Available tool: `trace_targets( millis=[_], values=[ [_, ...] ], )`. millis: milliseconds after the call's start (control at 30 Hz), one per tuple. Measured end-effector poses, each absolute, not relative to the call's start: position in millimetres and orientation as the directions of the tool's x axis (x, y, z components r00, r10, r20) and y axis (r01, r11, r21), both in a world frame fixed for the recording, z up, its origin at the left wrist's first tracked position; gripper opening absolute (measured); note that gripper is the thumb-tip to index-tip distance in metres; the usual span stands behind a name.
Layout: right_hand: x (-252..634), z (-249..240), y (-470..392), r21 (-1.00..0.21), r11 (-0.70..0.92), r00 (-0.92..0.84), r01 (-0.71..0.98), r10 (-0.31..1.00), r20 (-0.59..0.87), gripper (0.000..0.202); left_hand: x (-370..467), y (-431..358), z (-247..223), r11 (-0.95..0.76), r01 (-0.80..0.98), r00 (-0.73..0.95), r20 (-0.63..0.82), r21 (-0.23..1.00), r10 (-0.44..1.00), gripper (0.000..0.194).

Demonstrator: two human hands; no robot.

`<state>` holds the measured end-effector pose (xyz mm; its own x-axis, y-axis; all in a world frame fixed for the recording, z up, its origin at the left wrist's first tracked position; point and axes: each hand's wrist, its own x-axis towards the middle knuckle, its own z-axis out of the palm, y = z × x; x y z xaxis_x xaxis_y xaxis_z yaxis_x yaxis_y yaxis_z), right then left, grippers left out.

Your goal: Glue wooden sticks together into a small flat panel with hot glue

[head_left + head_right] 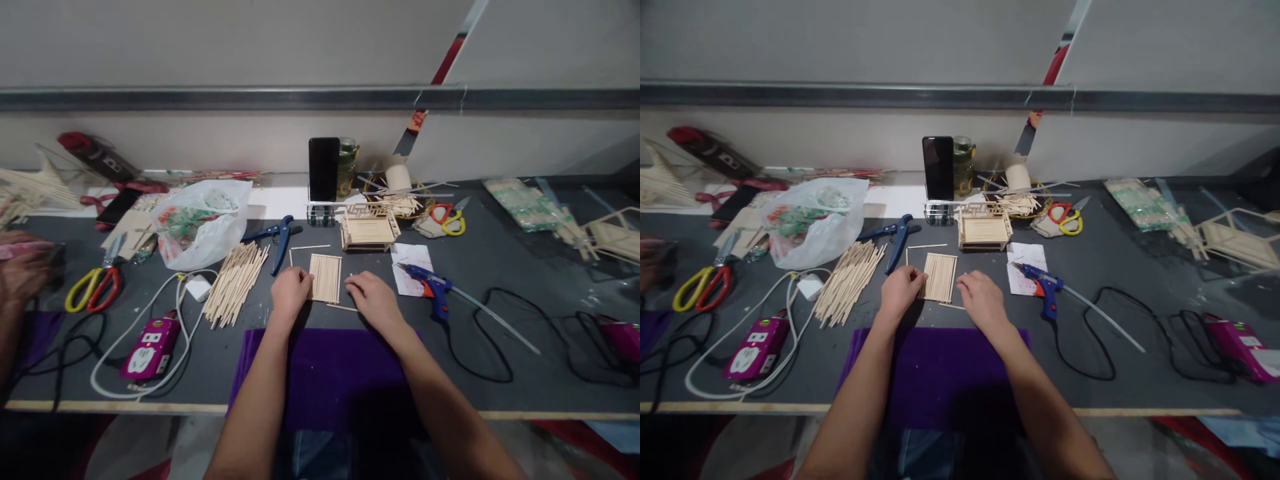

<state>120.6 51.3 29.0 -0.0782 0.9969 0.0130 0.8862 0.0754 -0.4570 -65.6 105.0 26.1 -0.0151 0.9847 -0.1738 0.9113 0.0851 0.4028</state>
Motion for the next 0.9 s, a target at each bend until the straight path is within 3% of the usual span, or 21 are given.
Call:
trace_targets(
  millis=[133, 333, 467, 600, 667, 900],
  values=[
    [141.4, 27.3, 44.1, -0.487, -0.037, 0.058, 0.873, 0.998, 0.029, 0.018, -63.3, 103.9, 27.5, 0.067, 0.913, 0.007, -0.179, 0.403, 0.984, 0.018],
    [127.5, 19.6, 38.0, -0.285, -0.055, 0.058, 0.957, 0.998, 0.001, 0.015, -57.5, 98.7, 27.5, -0.062, 0.907, 0.108, -0.088, 0.416, 0.99, 0.02],
    [128.9, 17.4, 40.9, -0.213, -0.088, 0.09, 0.973, 0.996, -0.001, 0.018, -44.8, 90.4, 28.7, -0.207, 0.913, 0.218, 0.008, 0.353, 0.976, 0.037],
    [139.6, 14.9, 40.9, -0.358, -0.116, 0.141, 0.926, 0.989, 0.046, 0.015, -29.5, 81.1, 29.6, -0.316, 0.901, 0.33, 0.003, 0.299, 0.944, 0.071],
    [143.0, 14.5, 40.7, -0.456, -0.103, 0.159, 0.884, 0.984, 0.084, 0.015, -26.8, 78.8, 29.6, -0.338, 0.898, 0.358, -0.019, 0.281, 0.934, 0.079],
    [147.7, 18.0, 44.8, -0.662, -0.076, 0.225, 0.745, 0.964, 0.142, 0.031, -44.8, 83.4, 33.0, -0.429, 0.817, 0.49, -0.072, 0.385, 0.869, 0.062]
  ],
)
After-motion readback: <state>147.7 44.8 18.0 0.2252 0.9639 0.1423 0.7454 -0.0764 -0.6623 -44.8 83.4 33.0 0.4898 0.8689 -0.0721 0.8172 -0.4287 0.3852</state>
